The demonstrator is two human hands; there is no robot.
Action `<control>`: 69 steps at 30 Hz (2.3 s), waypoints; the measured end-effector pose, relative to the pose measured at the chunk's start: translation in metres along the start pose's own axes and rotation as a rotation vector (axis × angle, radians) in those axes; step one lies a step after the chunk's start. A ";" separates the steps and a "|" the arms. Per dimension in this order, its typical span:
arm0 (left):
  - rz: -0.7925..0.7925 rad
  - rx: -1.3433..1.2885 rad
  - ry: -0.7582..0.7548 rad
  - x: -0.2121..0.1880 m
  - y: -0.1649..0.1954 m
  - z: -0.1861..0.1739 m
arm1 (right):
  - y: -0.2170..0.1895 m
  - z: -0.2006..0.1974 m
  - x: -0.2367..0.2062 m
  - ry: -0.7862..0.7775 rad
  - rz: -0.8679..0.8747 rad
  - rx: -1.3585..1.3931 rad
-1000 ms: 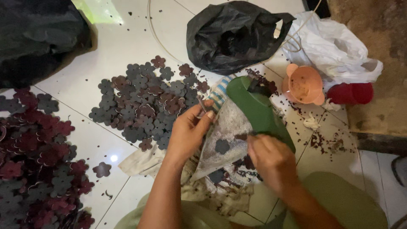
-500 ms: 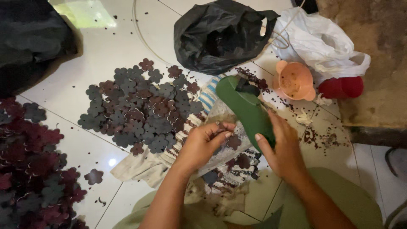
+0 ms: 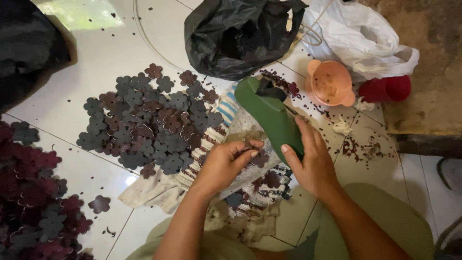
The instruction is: The person sits on the floor and sands the edges of small flower-shaped cut pieces one at a time using a green handheld electric sander, holding each piece against the sanding pad and setting it onto a growing pile of finished pieces.
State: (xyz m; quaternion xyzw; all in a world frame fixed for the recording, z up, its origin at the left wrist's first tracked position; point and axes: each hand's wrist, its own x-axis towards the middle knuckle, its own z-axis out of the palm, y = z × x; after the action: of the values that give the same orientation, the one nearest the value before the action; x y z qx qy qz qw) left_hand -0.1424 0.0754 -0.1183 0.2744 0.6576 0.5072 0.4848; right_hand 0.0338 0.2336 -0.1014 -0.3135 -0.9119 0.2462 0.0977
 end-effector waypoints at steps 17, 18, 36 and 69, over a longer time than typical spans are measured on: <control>0.439 0.550 0.003 -0.013 0.013 0.011 | -0.021 -0.006 0.019 -0.073 0.167 -0.080; 0.497 0.548 0.006 -0.014 0.014 0.011 | -0.022 -0.007 0.019 -0.073 0.178 -0.070; 0.558 0.530 0.055 -0.011 -0.012 0.016 | -0.003 -0.092 -0.099 0.342 0.172 0.527; 0.493 0.541 -0.046 0.003 -0.020 -0.009 | 0.006 -0.044 -0.105 -0.208 0.368 0.029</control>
State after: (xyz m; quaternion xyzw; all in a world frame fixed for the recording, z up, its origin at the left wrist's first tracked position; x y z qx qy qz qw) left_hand -0.1486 0.0675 -0.1377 0.5545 0.6709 0.4101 0.2725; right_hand 0.1341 0.1896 -0.0694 -0.4462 -0.8407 0.3042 -0.0389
